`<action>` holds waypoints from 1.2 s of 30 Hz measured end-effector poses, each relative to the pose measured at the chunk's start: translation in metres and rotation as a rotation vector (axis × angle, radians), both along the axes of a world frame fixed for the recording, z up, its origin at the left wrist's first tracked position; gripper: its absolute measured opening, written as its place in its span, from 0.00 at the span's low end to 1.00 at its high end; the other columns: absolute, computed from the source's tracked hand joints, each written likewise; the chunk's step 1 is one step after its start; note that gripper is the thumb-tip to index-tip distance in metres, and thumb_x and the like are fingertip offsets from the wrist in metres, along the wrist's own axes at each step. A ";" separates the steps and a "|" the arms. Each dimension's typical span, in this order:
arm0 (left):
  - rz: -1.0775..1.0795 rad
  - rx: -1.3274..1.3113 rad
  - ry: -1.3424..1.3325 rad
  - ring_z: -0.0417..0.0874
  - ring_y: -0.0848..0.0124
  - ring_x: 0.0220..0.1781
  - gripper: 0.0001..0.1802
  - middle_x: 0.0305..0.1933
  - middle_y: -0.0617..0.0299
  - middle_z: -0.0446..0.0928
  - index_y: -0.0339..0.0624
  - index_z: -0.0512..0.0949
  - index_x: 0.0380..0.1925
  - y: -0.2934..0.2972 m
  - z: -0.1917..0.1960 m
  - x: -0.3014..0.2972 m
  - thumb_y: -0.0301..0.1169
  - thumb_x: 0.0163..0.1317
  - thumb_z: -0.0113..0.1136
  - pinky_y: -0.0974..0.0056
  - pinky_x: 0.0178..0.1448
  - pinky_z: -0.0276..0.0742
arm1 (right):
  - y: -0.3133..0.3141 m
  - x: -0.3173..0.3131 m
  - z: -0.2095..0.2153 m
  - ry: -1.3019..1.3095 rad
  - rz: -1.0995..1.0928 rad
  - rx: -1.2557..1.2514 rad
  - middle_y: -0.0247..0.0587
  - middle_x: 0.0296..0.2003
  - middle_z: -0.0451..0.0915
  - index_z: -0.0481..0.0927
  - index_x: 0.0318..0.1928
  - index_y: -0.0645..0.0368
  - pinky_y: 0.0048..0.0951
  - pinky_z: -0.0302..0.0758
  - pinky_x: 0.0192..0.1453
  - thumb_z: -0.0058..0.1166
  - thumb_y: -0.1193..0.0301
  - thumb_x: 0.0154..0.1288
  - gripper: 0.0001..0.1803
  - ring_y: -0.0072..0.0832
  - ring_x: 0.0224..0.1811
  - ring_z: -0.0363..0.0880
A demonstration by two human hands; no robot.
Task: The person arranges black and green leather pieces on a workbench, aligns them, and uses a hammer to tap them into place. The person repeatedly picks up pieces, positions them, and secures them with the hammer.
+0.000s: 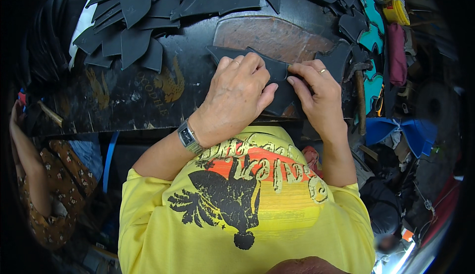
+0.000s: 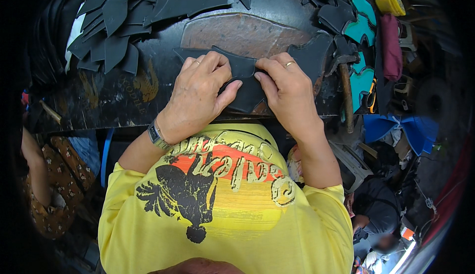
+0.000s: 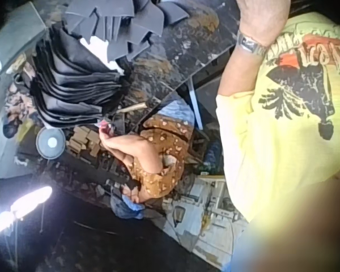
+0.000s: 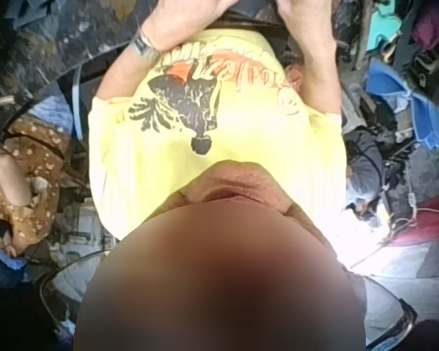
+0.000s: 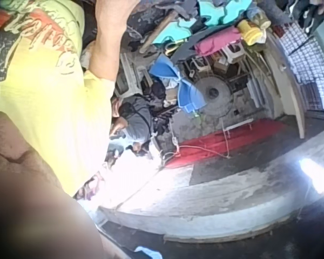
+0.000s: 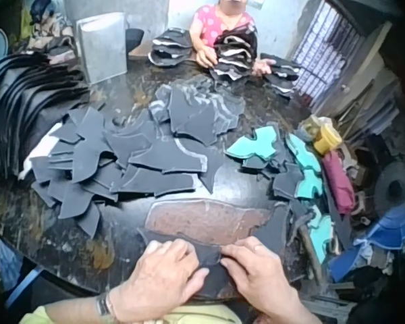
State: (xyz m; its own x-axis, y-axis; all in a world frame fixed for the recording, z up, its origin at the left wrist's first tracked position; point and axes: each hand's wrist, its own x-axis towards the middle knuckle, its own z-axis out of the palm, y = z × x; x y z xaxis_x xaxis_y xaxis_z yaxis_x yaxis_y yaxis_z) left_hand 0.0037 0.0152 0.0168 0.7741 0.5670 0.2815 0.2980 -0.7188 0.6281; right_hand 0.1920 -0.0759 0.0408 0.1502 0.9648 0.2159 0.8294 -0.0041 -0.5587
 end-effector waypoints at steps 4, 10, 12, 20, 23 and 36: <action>-0.041 -0.040 -0.007 0.79 0.59 0.48 0.13 0.45 0.56 0.77 0.35 0.81 0.37 0.002 0.000 -0.003 0.33 0.60 0.73 0.56 0.53 0.69 | 0.000 0.006 0.005 0.129 -0.020 -0.135 0.37 0.34 0.79 0.86 0.45 0.63 0.24 0.73 0.36 0.70 0.80 0.59 0.13 0.24 0.31 0.77; -0.104 -0.105 -0.020 0.77 0.58 0.51 0.17 0.49 0.56 0.75 0.36 0.80 0.38 0.003 -0.001 -0.010 0.36 0.58 0.75 0.55 0.56 0.68 | 0.010 0.016 0.012 0.228 0.021 -0.268 0.32 0.33 0.76 0.84 0.43 0.63 0.22 0.70 0.35 0.71 0.81 0.57 0.13 0.17 0.30 0.71; -0.074 -0.095 -0.026 0.77 0.58 0.50 0.16 0.49 0.56 0.75 0.36 0.80 0.36 0.001 -0.001 -0.009 0.35 0.57 0.76 0.56 0.57 0.68 | 0.012 0.017 0.013 0.229 0.025 -0.295 0.32 0.33 0.74 0.83 0.43 0.63 0.22 0.69 0.35 0.71 0.81 0.57 0.14 0.17 0.29 0.69; 0.001 -0.206 -0.012 0.77 0.59 0.48 0.12 0.47 0.55 0.73 0.35 0.80 0.35 -0.001 0.008 -0.017 0.30 0.59 0.74 0.55 0.52 0.67 | 0.013 0.014 0.014 0.219 0.000 -0.326 0.37 0.33 0.73 0.79 0.47 0.61 0.27 0.72 0.37 0.71 0.80 0.57 0.18 0.26 0.29 0.70; 0.011 -0.158 -0.050 0.77 0.59 0.48 0.12 0.46 0.55 0.74 0.35 0.79 0.34 -0.001 0.003 -0.014 0.30 0.60 0.73 0.55 0.52 0.67 | 0.011 0.010 0.013 0.201 -0.009 -0.300 0.31 0.34 0.72 0.79 0.49 0.61 0.21 0.70 0.36 0.70 0.82 0.58 0.19 0.17 0.31 0.67; 0.086 -0.061 -0.019 0.78 0.60 0.44 0.11 0.42 0.59 0.76 0.38 0.79 0.31 -0.005 0.001 -0.006 0.30 0.58 0.74 0.56 0.48 0.68 | 0.009 0.004 0.008 0.205 -0.054 -0.225 0.41 0.35 0.79 0.78 0.46 0.60 0.32 0.77 0.39 0.71 0.76 0.57 0.18 0.33 0.31 0.77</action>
